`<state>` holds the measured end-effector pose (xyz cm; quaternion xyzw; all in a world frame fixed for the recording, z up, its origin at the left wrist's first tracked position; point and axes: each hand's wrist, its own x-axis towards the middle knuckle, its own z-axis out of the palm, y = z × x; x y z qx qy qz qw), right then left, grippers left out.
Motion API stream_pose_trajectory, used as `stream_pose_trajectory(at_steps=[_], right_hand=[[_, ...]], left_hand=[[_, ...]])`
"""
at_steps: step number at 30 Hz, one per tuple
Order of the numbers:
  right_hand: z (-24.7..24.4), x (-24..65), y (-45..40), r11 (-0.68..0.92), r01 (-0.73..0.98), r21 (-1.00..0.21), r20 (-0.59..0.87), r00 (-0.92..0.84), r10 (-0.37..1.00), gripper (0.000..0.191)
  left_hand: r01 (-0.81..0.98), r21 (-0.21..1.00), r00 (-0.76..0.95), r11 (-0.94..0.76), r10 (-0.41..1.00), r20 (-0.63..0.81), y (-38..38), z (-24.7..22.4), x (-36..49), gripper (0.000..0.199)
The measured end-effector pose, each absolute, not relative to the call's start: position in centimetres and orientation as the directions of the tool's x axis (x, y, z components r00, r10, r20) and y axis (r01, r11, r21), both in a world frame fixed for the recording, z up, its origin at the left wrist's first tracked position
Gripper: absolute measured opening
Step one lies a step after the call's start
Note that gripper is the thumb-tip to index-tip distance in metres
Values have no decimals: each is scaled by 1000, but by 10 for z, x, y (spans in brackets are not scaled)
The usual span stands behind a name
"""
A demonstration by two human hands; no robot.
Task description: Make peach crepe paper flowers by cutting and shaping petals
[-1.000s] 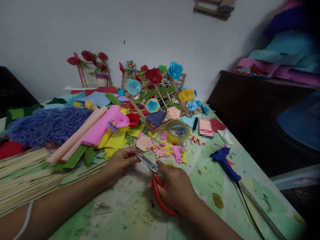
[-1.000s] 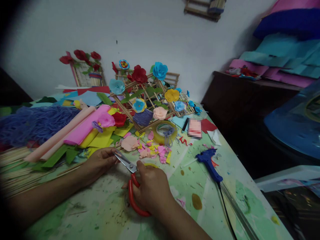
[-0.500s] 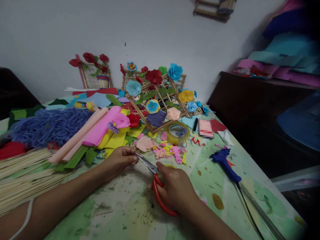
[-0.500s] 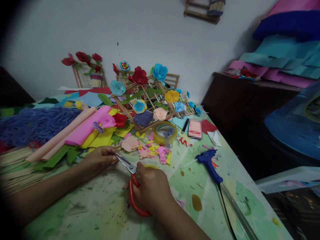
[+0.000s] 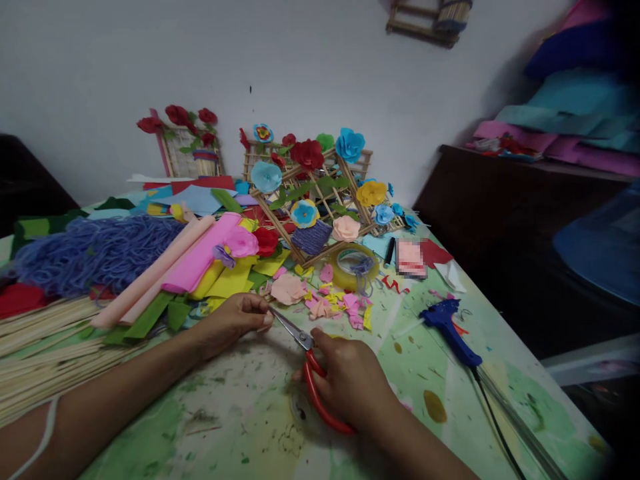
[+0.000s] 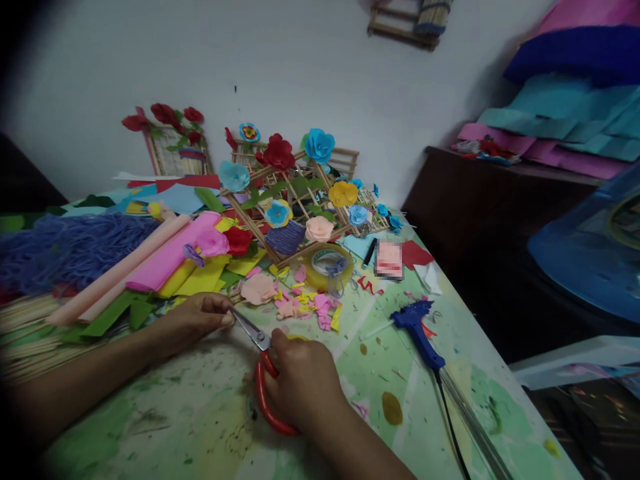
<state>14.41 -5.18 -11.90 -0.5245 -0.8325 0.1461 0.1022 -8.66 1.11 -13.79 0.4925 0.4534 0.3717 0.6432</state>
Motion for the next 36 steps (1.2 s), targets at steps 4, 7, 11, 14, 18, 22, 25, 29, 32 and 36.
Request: stream_pose_trajectory(at_steps=[4,7,11,14,18,22,25,29,32,36], right_hand=[[-120,146,-48,381,855,-353,64,-384,921,44],[-120,147,-45,352,864,-360,92,-342,935,51],[-120,147,-44,327,872,-364,111,-308,945,52],[-122,146,-45,338,865,-371,126,-314,941,54],[-124,145,-46,386,839,-384,176,-343,923,62],[-124,144,-48,397,836,-379,170,-359,918,68],[-124,144,-49,374,853,-363,147,-344,927,66],[-124,144,-48,361,864,-351,138,-334,933,63],[-124,144,-48,359,867,-346,127,-336,933,64],[-123,144,-48,358,863,-356,114,-341,933,65]], left_hand=[[14,981,289,192,939,-187,11,-138,-85,19],[-42,979,227,199,956,-185,10,-136,-82,24],[-158,963,187,218,964,-188,8,-137,-79,27],[-211,957,195,201,968,-160,8,-140,-79,27],[-268,944,183,194,972,-148,7,-141,-77,29],[-335,919,182,206,971,-152,3,-139,-75,31],[-410,884,167,226,971,-171,1,-137,-73,33],[-476,837,125,271,963,-241,0,-136,-70,37],[-511,813,128,277,961,-247,0,-137,-70,25],[-529,802,154,278,961,-231,-1,-137,-70,20]])
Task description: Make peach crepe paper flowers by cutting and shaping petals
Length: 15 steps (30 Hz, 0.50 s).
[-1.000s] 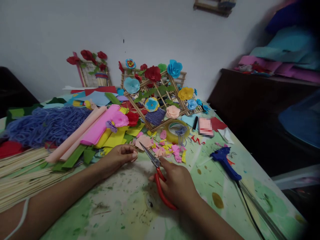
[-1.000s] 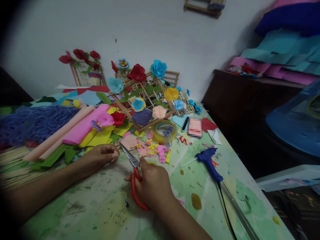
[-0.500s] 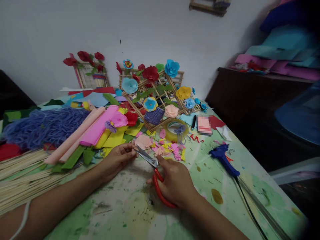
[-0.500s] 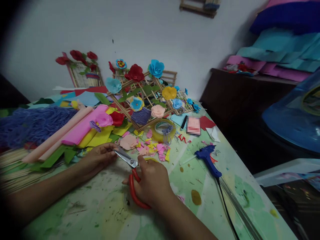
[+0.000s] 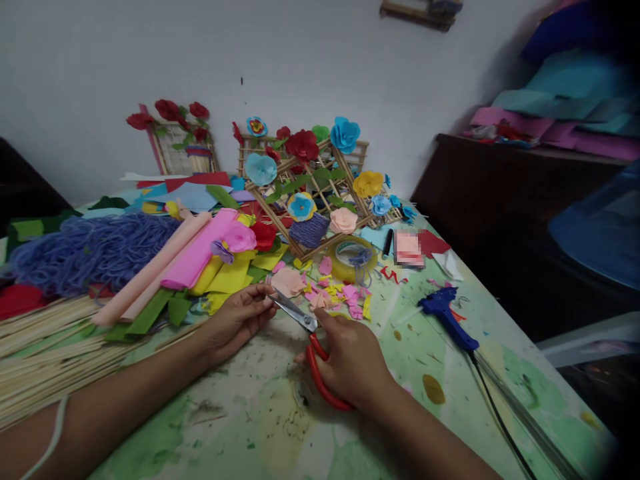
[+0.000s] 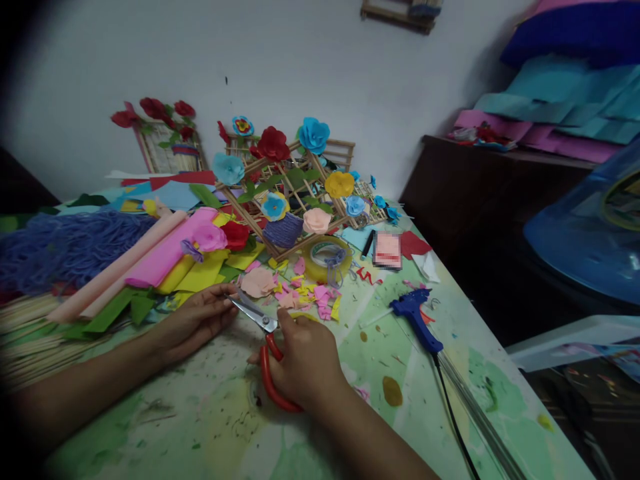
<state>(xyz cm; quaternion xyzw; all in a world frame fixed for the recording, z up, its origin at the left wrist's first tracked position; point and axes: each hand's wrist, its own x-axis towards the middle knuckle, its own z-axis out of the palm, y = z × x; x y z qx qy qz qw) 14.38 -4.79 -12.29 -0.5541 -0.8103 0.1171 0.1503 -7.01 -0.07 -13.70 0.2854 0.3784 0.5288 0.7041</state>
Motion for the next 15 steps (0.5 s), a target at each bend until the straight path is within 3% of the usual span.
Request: stream_pose_trajectory(at_steps=[15], right_hand=[[-123,144,-47,364,860,-358,98,-353,931,65]], left_hand=[[-518,784,248,341,938,-244,-4,-142,-71,24]])
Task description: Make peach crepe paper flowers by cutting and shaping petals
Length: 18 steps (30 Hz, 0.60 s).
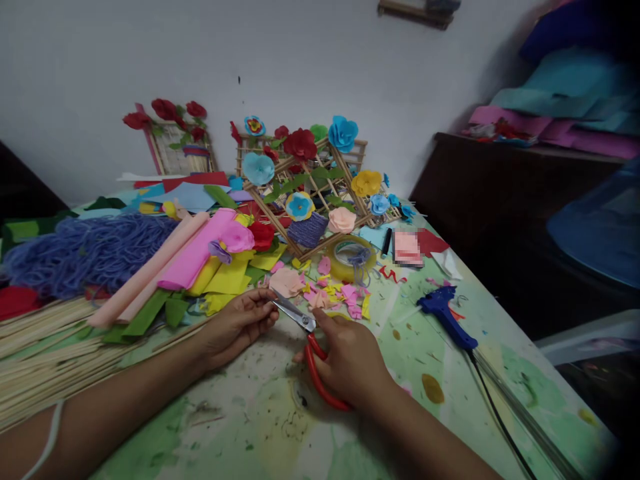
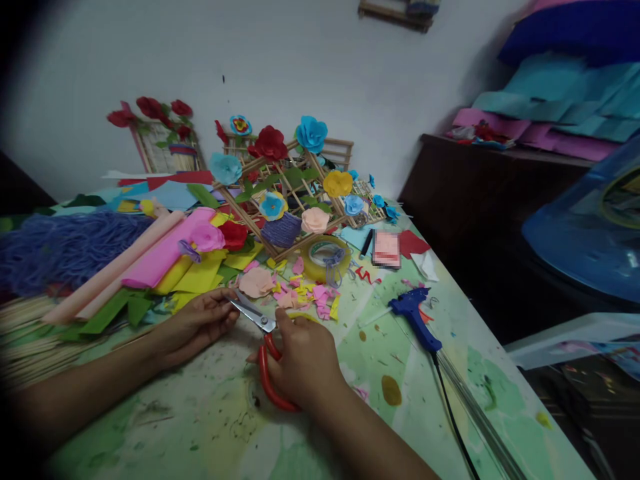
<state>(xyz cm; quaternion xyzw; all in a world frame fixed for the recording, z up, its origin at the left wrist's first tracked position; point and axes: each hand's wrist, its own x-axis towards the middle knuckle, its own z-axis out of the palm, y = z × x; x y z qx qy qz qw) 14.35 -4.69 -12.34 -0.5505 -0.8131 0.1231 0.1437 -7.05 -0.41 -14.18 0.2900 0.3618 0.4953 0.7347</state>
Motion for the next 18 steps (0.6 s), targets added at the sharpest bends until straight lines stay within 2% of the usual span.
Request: stream_pose_trajectory(at_steps=[18], right_hand=[[-125,144,-47,391,849,-356,112,-376,920,64]], left_hand=[[-489,809,266,326,939,-217,-4,-141,-70,27]])
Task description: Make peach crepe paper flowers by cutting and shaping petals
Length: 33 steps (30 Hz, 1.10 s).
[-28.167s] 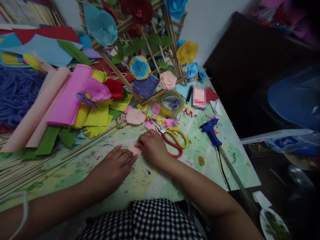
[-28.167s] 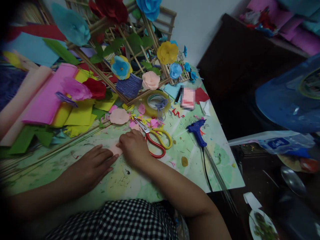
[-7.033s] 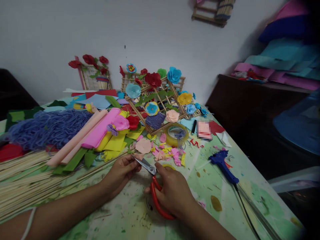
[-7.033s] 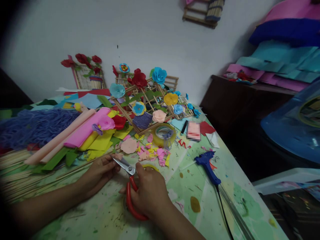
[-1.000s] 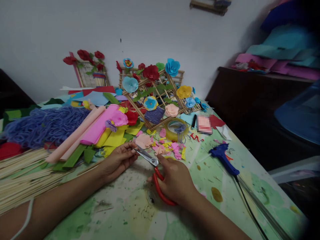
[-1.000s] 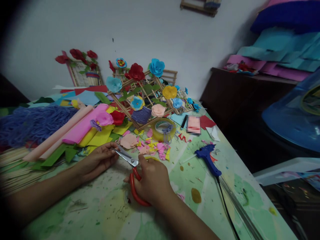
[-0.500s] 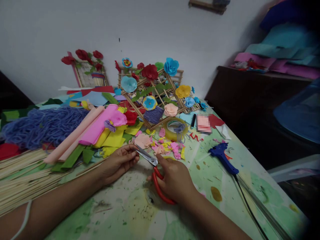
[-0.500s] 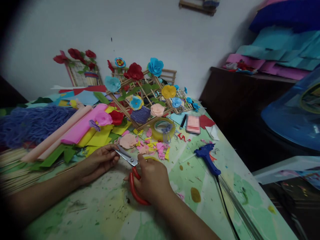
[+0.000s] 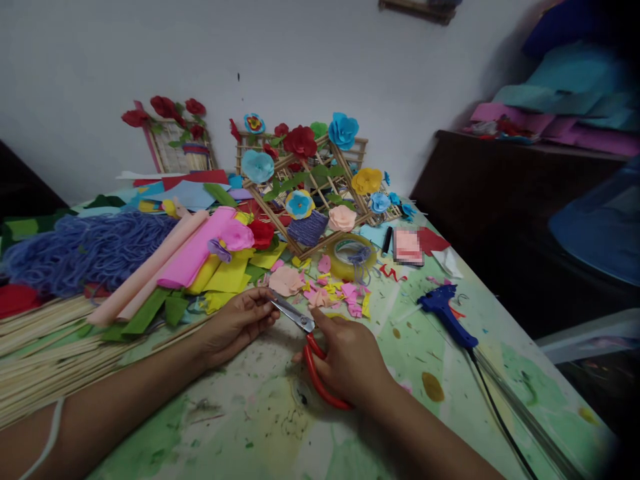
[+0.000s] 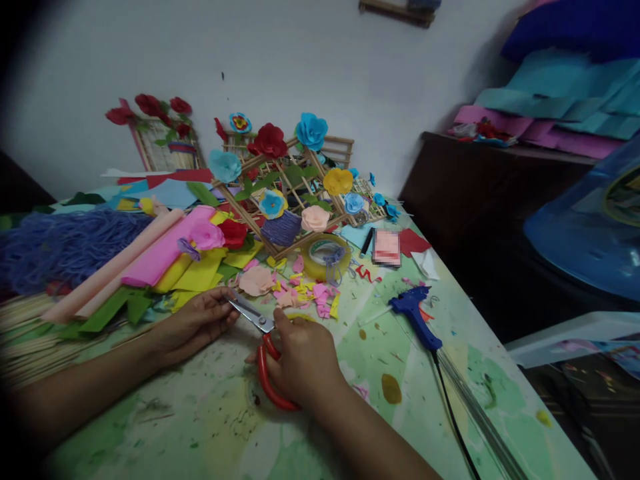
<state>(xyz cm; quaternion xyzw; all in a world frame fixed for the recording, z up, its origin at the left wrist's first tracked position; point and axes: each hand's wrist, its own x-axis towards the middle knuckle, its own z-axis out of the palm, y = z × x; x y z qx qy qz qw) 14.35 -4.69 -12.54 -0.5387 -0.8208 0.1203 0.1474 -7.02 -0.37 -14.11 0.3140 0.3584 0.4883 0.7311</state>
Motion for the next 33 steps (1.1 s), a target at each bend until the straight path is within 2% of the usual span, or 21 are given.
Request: stream_pose_trajectory(at_steps=[14,21,24,29,33], right_hand=[[-126,144,-49,397,834,-383,118,-382,917,59],[-123,143,-51,382,856,-350,97,-372,923,45],[-121,145,-48,345,885,-314,88,-335,938,45],[-123,153,-37,186,966,-178,60,-178,982,43],[-121,163,-30,125,981,-146,35,-121,992,46]], left_hand=[[-480,813,272,328,937,-217,-4,-142,-71,26],[-476,811,270,341,934,-235,-3,-144,-71,26],[-468,817,239,337,938,-250,-3,-143,-71,28],[-441,828,219,346,936,-275,-4,-141,-69,27],[-417,831,237,368,927,-291,-6,-141,-70,24]])
